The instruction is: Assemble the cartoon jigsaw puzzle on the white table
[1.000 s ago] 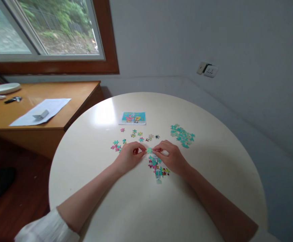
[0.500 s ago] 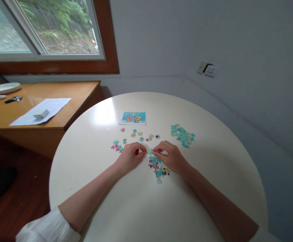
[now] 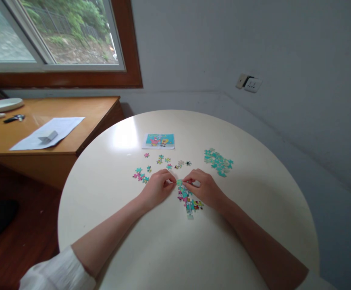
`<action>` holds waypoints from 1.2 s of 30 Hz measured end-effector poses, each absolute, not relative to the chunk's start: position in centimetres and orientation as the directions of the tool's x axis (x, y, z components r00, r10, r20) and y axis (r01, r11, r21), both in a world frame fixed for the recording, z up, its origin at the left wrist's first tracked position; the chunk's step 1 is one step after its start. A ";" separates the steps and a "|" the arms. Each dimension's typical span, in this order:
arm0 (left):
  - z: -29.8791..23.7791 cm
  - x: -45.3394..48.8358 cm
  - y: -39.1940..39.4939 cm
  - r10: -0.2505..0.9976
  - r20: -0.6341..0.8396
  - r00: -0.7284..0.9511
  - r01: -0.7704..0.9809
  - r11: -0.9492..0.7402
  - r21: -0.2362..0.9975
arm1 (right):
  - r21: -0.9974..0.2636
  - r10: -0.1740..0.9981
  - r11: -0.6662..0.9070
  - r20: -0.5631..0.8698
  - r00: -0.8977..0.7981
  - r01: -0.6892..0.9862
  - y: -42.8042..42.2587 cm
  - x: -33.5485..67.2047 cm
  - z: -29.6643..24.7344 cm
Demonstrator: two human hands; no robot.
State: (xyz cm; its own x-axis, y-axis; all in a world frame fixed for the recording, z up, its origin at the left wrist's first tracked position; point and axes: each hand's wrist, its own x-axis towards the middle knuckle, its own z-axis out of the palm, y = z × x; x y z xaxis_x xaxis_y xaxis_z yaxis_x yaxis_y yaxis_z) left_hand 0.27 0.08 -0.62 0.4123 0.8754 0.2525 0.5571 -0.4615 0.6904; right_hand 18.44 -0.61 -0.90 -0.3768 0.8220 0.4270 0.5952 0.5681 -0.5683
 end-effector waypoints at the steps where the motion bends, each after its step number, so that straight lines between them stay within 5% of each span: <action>1: -0.6 0.3 0.1 0.876 0.249 0.414 0.559 -0.460 0.690 | -0.566 0.824 0.566 0.424 -0.377 0.599 -0.6 18.4 -0.9; 36: -0.4 0.4 0.0 0.870 0.228 0.437 0.566 -0.462 0.682 | -0.582 0.835 0.550 0.389 -0.389 0.599 -0.7 18.4 -0.7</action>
State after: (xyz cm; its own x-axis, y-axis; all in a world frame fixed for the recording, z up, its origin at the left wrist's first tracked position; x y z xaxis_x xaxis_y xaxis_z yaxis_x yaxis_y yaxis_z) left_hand 0.35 0.02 -0.43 0.4365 0.8704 0.2277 0.5661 -0.4624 0.6824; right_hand 18.44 -0.66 -0.73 -0.3889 0.8351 0.3891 0.5994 0.5501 -0.5815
